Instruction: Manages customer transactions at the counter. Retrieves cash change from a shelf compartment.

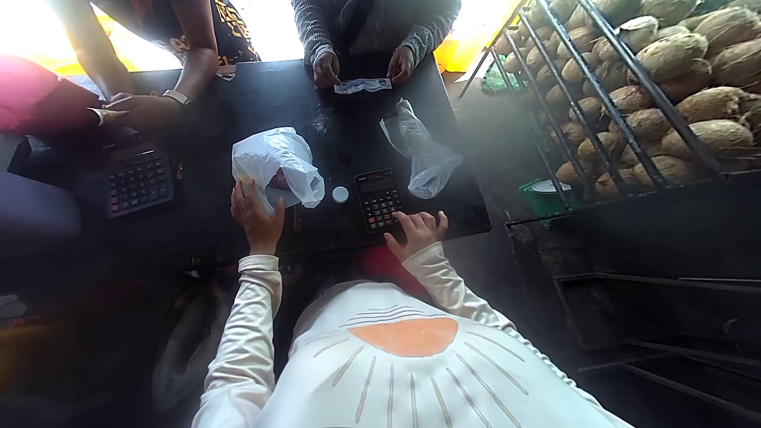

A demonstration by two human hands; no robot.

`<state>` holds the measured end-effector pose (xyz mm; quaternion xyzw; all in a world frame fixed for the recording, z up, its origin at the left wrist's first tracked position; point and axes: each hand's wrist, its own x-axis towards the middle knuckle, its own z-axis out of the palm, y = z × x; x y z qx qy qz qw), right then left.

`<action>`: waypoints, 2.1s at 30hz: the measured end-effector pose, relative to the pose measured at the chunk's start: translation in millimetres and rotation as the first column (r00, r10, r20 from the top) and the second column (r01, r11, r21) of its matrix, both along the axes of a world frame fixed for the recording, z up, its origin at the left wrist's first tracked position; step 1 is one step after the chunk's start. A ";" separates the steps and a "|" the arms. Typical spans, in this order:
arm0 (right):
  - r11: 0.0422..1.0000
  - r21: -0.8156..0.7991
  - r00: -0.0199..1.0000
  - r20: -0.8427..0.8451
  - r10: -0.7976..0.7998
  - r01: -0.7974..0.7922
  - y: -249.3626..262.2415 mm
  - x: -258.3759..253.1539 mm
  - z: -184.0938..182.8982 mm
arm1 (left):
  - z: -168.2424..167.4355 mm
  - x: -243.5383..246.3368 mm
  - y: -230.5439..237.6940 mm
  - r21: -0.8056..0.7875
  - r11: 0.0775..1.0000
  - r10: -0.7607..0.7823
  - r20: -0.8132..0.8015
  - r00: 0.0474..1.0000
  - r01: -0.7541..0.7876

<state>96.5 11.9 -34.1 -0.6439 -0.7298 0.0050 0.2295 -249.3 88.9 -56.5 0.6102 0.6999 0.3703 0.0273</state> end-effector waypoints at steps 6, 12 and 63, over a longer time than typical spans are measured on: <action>0.990 -0.138 0.999 0.044 -0.005 0.011 -5.1 -20.6 -0.9 | -2.3 -0.6 1.8 0.028 1.000 0.006 0.026 1.000 -0.007; 0.985 -0.173 0.999 0.035 0.024 -0.017 -16.8 -31.7 2.6 | 3.0 0.2 -7.6 -0.006 1.000 0.000 0.078 0.997 0.000; 0.893 -0.123 0.842 -0.409 0.352 -0.433 -16.8 -77.8 1.4 | 5.7 -6.1 -29.4 -0.013 1.000 0.027 0.400 0.916 -0.024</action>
